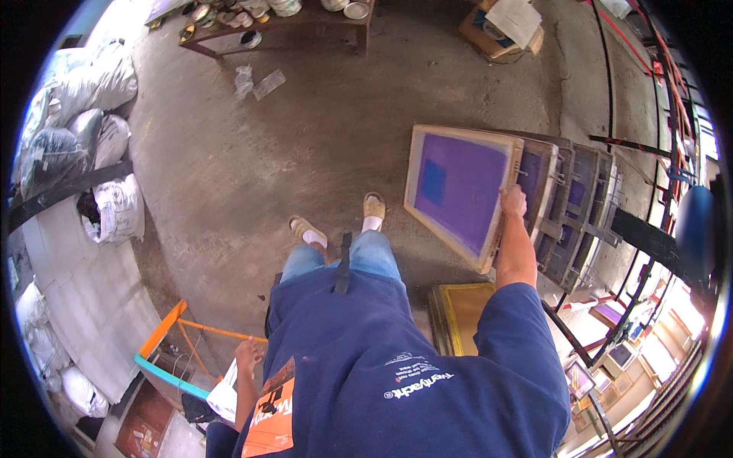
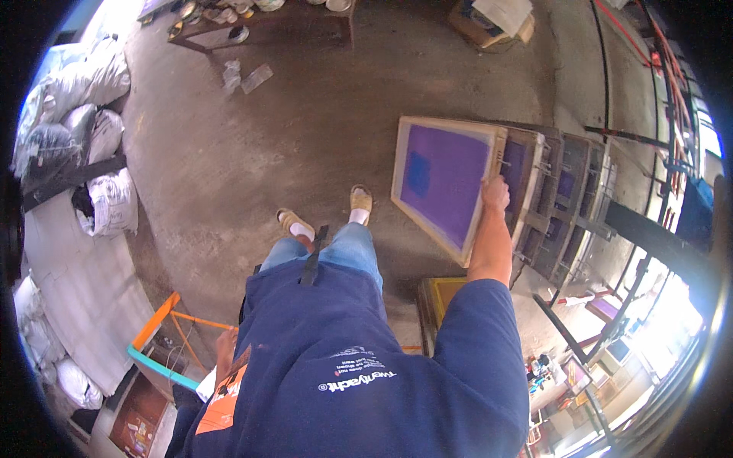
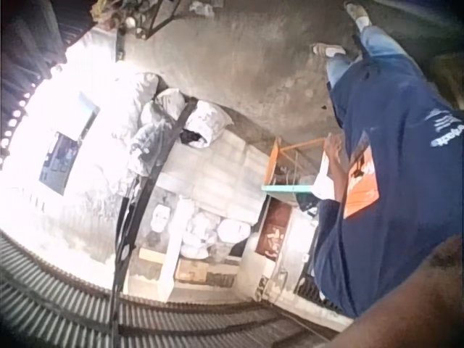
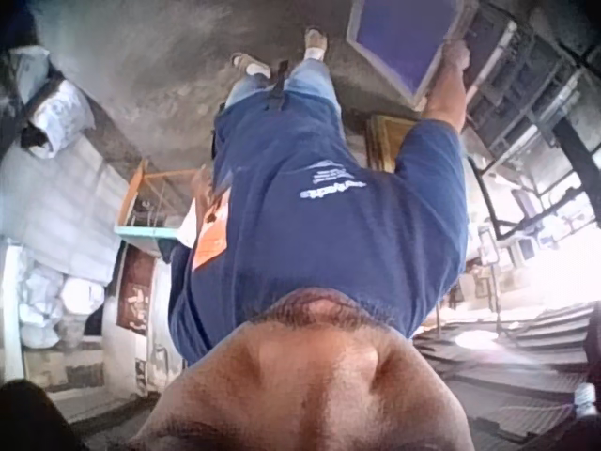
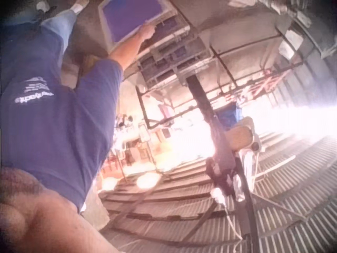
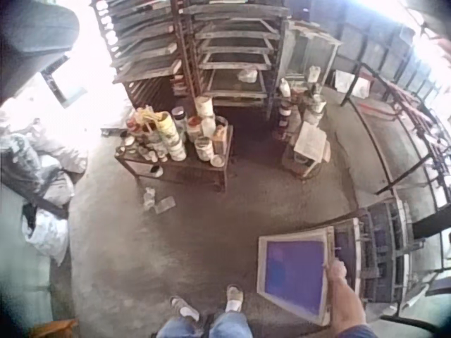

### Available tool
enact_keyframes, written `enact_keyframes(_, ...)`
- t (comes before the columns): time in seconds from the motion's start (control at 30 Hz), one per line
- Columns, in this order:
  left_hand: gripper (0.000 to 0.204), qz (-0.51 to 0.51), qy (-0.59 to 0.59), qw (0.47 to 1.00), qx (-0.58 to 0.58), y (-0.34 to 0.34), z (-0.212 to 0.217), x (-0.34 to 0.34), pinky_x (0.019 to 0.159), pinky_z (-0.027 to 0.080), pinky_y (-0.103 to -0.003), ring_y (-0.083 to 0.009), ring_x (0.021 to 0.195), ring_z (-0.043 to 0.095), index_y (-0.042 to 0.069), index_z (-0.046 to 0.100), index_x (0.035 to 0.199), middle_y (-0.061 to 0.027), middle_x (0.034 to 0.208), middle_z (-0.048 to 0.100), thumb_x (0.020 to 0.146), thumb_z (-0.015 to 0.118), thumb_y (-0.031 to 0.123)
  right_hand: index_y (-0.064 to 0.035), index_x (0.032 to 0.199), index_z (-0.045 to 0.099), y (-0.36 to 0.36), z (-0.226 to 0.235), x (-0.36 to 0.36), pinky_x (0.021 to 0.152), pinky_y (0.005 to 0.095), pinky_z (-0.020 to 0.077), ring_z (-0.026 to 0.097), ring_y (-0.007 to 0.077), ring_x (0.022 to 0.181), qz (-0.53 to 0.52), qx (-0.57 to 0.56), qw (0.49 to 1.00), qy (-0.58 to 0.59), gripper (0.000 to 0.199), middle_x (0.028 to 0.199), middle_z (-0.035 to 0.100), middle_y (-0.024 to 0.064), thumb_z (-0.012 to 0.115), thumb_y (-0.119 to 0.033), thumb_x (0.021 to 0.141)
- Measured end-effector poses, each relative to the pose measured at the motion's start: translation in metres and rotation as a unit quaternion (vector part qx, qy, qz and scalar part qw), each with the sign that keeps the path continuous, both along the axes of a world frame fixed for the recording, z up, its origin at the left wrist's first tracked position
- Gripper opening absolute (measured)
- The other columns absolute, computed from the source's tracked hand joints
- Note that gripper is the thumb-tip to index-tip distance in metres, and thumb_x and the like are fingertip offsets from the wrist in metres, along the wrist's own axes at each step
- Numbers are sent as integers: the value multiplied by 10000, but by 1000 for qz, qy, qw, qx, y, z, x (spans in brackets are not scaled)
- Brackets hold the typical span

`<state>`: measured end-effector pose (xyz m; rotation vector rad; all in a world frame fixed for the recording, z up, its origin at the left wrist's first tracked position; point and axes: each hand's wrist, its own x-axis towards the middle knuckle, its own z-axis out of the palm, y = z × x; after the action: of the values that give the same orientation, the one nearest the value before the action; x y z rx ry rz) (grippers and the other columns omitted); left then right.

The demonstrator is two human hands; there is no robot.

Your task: The person carries multiple screen frames to a workbench and uses a screwdriver to tighten screws on the frame edges. They handle the frames one by one, positioning them on the bench and securing the hardware.

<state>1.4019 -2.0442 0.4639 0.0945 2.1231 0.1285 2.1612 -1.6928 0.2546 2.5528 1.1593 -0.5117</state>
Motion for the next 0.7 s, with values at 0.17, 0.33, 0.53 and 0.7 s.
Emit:
enact_keyframes(0.17,344,-112,5,993,-22,5,-21,-35,555,441,-276,-147,648,604,67,620,967,-55,781,638,934,604,409,-37,1171,588,25,1,-74,930,478,491,601,376,1087,1,167,978,-126,420,1131,640,189,661,-304,855)
enact_keyframes(0.33,352,-183,-24,982,-36,-10,-90,-129,552,444,-280,-151,661,609,56,621,942,-64,784,639,935,602,407,-74,1019,700,36,-17,-245,890,463,491,620,366,1024,40,159,984,67,265,1077,672,165,652,-247,823)
enact_keyframes(0.53,373,-30,-49,998,4,56,-108,-243,558,462,-287,-164,696,632,40,616,940,-89,805,655,935,604,412,-98,959,725,68,5,-506,887,490,501,628,383,1042,3,21,988,151,241,1089,676,174,610,-271,837)
enact_keyframes(0.7,390,143,-22,983,117,205,-103,-407,563,478,-293,-176,725,652,26,612,939,-110,822,667,934,605,416,-89,1087,676,135,11,-645,931,475,487,590,354,1145,74,-30,984,160,340,1194,643,145,591,-341,874)
